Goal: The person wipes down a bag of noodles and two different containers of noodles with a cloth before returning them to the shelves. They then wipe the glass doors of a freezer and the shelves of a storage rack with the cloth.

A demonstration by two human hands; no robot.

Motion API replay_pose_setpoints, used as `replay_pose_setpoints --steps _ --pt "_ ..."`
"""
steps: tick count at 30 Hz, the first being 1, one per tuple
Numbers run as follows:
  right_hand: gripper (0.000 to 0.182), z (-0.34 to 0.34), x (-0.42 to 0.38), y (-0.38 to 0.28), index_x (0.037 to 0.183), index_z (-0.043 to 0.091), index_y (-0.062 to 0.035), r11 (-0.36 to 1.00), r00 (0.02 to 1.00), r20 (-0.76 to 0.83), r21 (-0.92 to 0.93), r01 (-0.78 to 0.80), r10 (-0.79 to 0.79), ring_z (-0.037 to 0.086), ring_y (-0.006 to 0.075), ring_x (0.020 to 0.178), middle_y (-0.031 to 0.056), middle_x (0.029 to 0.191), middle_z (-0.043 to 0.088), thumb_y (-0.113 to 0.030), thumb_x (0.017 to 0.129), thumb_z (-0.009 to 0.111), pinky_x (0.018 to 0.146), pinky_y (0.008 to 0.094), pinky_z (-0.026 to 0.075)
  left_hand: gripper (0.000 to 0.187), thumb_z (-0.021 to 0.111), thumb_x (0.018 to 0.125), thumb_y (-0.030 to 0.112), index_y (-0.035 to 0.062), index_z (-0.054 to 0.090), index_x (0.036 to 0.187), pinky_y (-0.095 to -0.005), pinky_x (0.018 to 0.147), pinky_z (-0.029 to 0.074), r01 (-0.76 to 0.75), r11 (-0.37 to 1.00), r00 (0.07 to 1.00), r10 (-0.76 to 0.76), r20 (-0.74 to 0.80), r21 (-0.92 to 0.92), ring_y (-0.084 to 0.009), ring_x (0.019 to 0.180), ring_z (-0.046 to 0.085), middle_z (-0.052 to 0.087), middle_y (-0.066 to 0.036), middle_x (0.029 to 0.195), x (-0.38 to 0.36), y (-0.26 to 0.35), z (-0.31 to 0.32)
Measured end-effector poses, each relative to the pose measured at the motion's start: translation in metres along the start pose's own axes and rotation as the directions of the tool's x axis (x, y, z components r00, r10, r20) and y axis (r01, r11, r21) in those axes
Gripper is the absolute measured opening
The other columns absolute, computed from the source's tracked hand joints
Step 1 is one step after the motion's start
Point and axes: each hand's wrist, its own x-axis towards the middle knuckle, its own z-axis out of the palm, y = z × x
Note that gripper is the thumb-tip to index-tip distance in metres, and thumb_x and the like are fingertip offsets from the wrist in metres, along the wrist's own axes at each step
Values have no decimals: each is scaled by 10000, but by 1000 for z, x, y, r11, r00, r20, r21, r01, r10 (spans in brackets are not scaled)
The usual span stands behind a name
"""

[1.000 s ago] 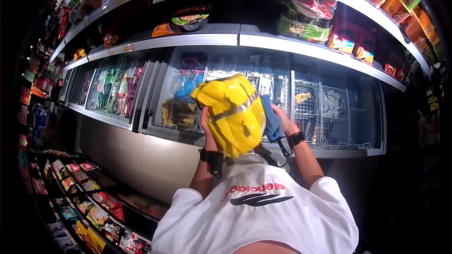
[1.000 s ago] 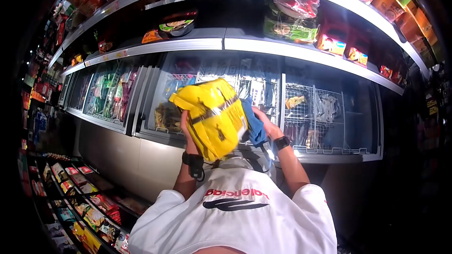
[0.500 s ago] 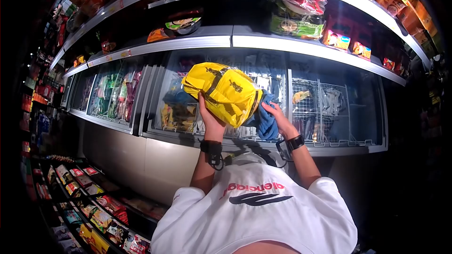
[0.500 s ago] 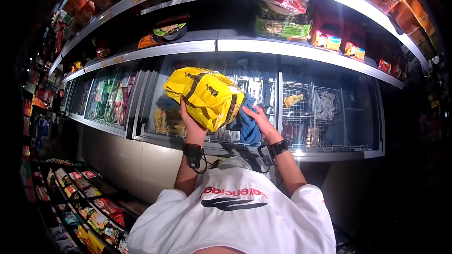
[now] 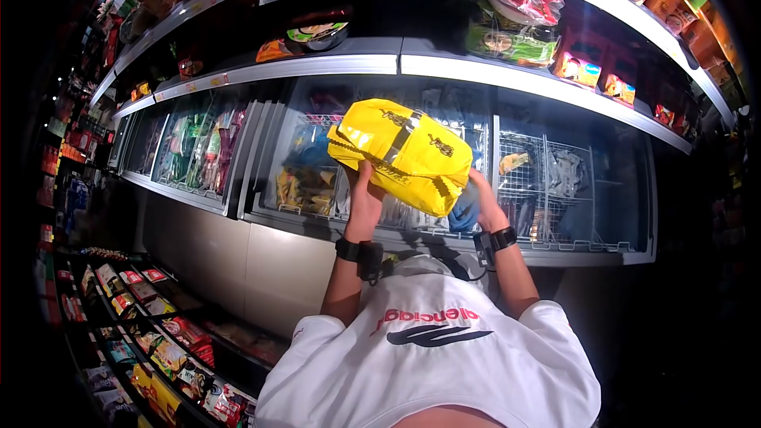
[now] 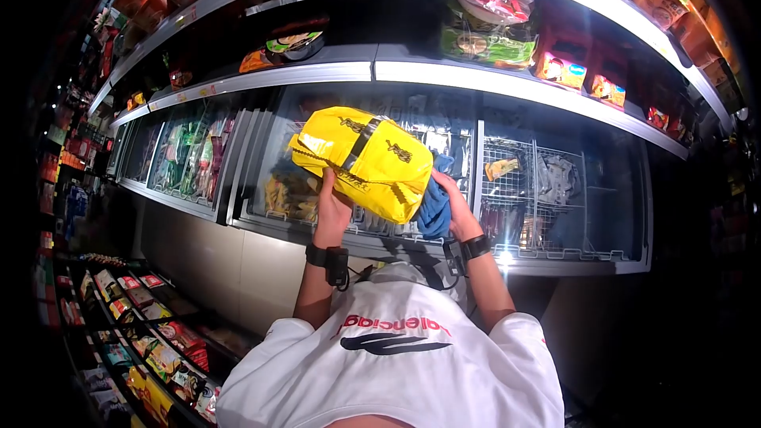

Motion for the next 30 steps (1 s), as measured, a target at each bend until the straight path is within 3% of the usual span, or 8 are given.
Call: replay_pose_setpoints --steps 2,4,6,12,16,24,26,30 --pt "453 -13 7 5 1369 607 -32 1000 1000 17 -8 12 -12 700 256 1148 111 1306 706 -337 1034 615 1037 394 549 714 608 1041 467 195 275 1611 -463 1102 446 8 1000 999 -8 52 -18 -251 1425 460 441 -51 1575 0 0 -8" --pt "468 -40 22 14 1389 598 -28 999 1000 10 46 9 -9 695 260 1164 113 1330 698 -346 1045 589 1046 401 544 776 528 1021 626 205 260 1616 -534 1112 426 -34 998 978 43 203 -47 -299 1452 425 388 -64 1616 -6 14 1" --pt "475 -39 19 11 1388 595 -16 998 999 -25 48 42 -41 694 260 1172 122 1332 698 -355 1058 561 1046 398 547 844 369 1000 767 214 225 1620 -661 1110 370 18 995 999 -13 51 -96 -367 1473 367 301 -113 1656 -14 42 31" --pt "466 -40 14 -1 1384 587 -1 997 998 21 56 50 -51 705 259 1149 122 1325 700 -346 1075 530 1013 388 568 649 381 1087 597 215 263 1599 -574 1129 410 97 992 994 -101 51 79 -317 1451 415 381 -112 1604 3 39 8" --pt "429 -29 6 -13 1366 597 -1 998 998 -32 -7 62 -62 708 256 1136 119 1301 709 -308 1072 537 1013 384 567 580 358 1123 499 138 350 1577 -516 1125 423 131 991 990 -129 -56 31 -295 1441 440 421 -104 1592 -7 28 11" --pt "403 -1 4 -31 1332 624 -7 991 996 8 101 86 -87 703 241 1133 112 1292 709 -283 1039 618 1016 363 563 878 401 983 772 186 292 1627 -650 1121 363 237 955 958 -199 206 -180 -383 1475 385 360 -123 1644 3 58 41" --pt "408 22 2 -40 1340 630 -28 988 997 -4 134 82 -82 699 237 1133 99 1289 711 -296 1032 636 1007 351 557 918 311 967 823 196 279 1637 -633 1152 312 242 959 967 -227 112 -146 -369 1478 372 342 -138 1648 20 63 54" --pt "337 53 14 -57 1225 670 -51 963 969 50 128 235 -243 726 207 968 76 1141 747 -320 1023 654 882 331 590 919 375 947 807 189 294 1622 -664 1170 277 165 970 984 -149 102 -176 -375 1488 355 339 -160 1639 51 79 80"
